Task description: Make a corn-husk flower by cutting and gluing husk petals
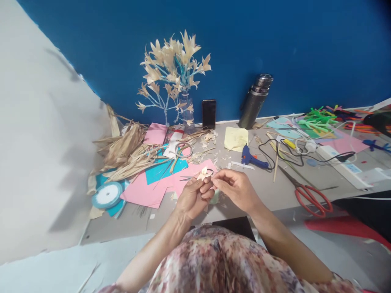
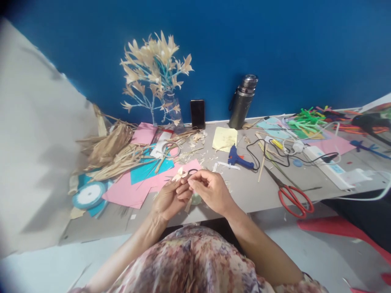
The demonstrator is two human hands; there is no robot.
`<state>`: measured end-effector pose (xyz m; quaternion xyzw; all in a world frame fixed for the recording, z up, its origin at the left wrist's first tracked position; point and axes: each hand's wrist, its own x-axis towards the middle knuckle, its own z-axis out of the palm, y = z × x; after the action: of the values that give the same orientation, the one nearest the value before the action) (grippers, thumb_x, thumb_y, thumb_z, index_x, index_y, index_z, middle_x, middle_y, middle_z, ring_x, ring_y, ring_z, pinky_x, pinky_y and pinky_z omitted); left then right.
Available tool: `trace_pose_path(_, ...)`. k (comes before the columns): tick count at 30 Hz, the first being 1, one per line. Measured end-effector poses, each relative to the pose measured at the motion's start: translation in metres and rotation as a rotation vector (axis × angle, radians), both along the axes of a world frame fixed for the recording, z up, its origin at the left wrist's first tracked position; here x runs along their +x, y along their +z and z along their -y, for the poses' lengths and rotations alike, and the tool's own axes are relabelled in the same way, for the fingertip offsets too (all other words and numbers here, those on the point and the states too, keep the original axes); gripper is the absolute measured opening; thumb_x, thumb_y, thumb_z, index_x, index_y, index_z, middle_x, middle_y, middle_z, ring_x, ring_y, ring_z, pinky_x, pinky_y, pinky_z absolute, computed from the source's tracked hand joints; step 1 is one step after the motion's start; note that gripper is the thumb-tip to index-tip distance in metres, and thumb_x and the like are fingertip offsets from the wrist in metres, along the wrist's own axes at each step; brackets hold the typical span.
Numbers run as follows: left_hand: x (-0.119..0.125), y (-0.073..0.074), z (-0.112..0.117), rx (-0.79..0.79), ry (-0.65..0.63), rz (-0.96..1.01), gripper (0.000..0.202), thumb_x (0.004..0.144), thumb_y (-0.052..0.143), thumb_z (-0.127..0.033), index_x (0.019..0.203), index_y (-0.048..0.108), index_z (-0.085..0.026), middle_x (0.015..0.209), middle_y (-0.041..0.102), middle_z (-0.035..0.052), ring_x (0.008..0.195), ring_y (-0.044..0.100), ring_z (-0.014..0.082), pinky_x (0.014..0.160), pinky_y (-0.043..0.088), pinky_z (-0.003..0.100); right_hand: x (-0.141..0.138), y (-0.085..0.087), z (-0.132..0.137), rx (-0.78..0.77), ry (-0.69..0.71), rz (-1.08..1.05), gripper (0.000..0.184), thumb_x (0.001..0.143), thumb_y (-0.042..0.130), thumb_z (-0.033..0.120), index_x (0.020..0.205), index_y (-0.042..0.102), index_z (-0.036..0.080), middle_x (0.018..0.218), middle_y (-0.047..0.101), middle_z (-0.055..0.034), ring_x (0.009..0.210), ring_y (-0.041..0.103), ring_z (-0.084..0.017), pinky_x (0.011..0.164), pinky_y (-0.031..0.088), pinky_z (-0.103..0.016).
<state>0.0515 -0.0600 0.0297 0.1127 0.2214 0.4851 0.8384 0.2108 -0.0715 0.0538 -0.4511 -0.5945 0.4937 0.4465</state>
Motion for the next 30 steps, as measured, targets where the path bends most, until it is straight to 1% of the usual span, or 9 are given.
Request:
trace_pose_path(4,0.001,-0.001,0.001,0.032,0.003,-0.012,0.013,0.075,0.073,-0.006,0.077,0.060,-0.009,0.072,0.051,-0.0012,0.050,0.032,0.0012,0.043,0.029,0.011,-0.001,0.003,-0.002,0.009,-0.030,-0.030,0.018,0.087,0.069,0.034,0.089,0.070,0.017,0.076,0.070,-0.0017,0.067,0.063,-0.013,0.060,0.048,-0.021)
trace_pose_path(9,0.005,-0.006,0.001,0.078,-0.021,-0.028,0.013,0.076,0.074,-0.006,0.079,0.062,-0.009,0.069,0.050,-0.0025,0.050,0.033,0.0014,0.043,0.030,0.011,0.001,0.005,-0.005,0.004,-0.032,-0.072,0.017,0.085,0.070,0.034,0.088,0.069,0.017,0.080,0.072,-0.0031,0.072,0.066,-0.015,0.065,0.050,-0.023)
trace_pose_path(13,0.008,-0.010,-0.002,0.059,-0.022,-0.006,0.016,0.075,0.076,-0.008,0.078,0.061,-0.010,0.069,0.052,-0.0020,0.050,0.035,0.0015,0.043,0.031,0.012,0.007,0.002,-0.005,0.029,-0.063,0.022,0.016,0.086,0.067,0.031,0.078,0.066,0.016,0.072,0.067,-0.0006,0.063,0.057,-0.012,0.058,0.044,-0.022)
trace_pose_path(17,0.010,-0.011,-0.005,0.032,-0.053,0.017,0.019,0.075,0.079,-0.010,0.078,0.060,-0.010,0.069,0.050,-0.0034,0.050,0.035,0.0011,0.043,0.031,0.011,0.014,-0.003,-0.003,0.067,-0.049,0.118,0.014,0.087,0.065,0.027,0.078,0.067,0.016,0.071,0.065,0.0002,0.061,0.054,-0.011,0.056,0.041,-0.021)
trace_pose_path(19,0.012,-0.011,-0.007,0.019,-0.055,0.022,0.022,0.074,0.081,-0.013,0.077,0.060,-0.011,0.070,0.048,-0.0041,0.051,0.035,0.0008,0.043,0.031,0.011,0.016,-0.006,-0.001,0.103,-0.106,0.129,0.014,0.087,0.065,0.026,0.078,0.068,0.016,0.069,0.065,0.0003,0.059,0.053,-0.010,0.055,0.041,-0.021)
trace_pose_path(21,0.015,-0.011,-0.007,0.030,-0.041,-0.004,0.025,0.072,0.084,-0.017,0.079,0.061,-0.012,0.074,0.051,-0.0034,0.053,0.037,0.0014,0.043,0.031,0.011,0.017,-0.011,0.000,0.132,-0.214,0.102,0.016,0.087,0.066,0.029,0.079,0.070,0.016,0.068,0.066,0.0001,0.056,0.054,-0.011,0.053,0.042,-0.021)
trace_pose_path(24,0.023,-0.010,-0.006,0.093,-0.004,-0.140,0.028,0.068,0.088,-0.023,0.081,0.065,-0.015,0.084,0.058,-0.0005,0.060,0.046,0.0045,0.047,0.036,0.014,0.015,-0.017,0.001,0.149,-0.340,0.034,0.018,0.088,0.067,0.032,0.082,0.073,0.016,0.071,0.070,-0.0013,0.059,0.060,-0.013,0.056,0.047,-0.022)
trace_pose_path(26,0.029,-0.007,-0.005,0.143,0.036,-0.242,0.028,0.065,0.089,-0.026,0.075,0.066,-0.015,0.087,0.062,0.0010,0.062,0.049,0.0057,0.050,0.038,0.016,0.013,-0.021,0.002,0.177,-0.394,0.021,0.016,0.088,0.066,0.031,0.086,0.074,0.017,0.075,0.072,-0.0023,0.064,0.064,-0.014,0.060,0.049,-0.022)
trace_pose_path(30,0.041,-0.001,-0.003,0.225,0.094,-0.355,0.026,0.064,0.090,-0.029,0.068,0.068,-0.014,0.105,0.069,0.0045,0.060,0.049,0.0045,0.052,0.037,0.019,0.012,-0.025,0.004,0.309,-0.517,0.118,0.013,0.090,0.064,0.026,0.086,0.073,0.017,0.077,0.072,-0.0026,0.064,0.062,-0.013,0.059,0.048,-0.022)
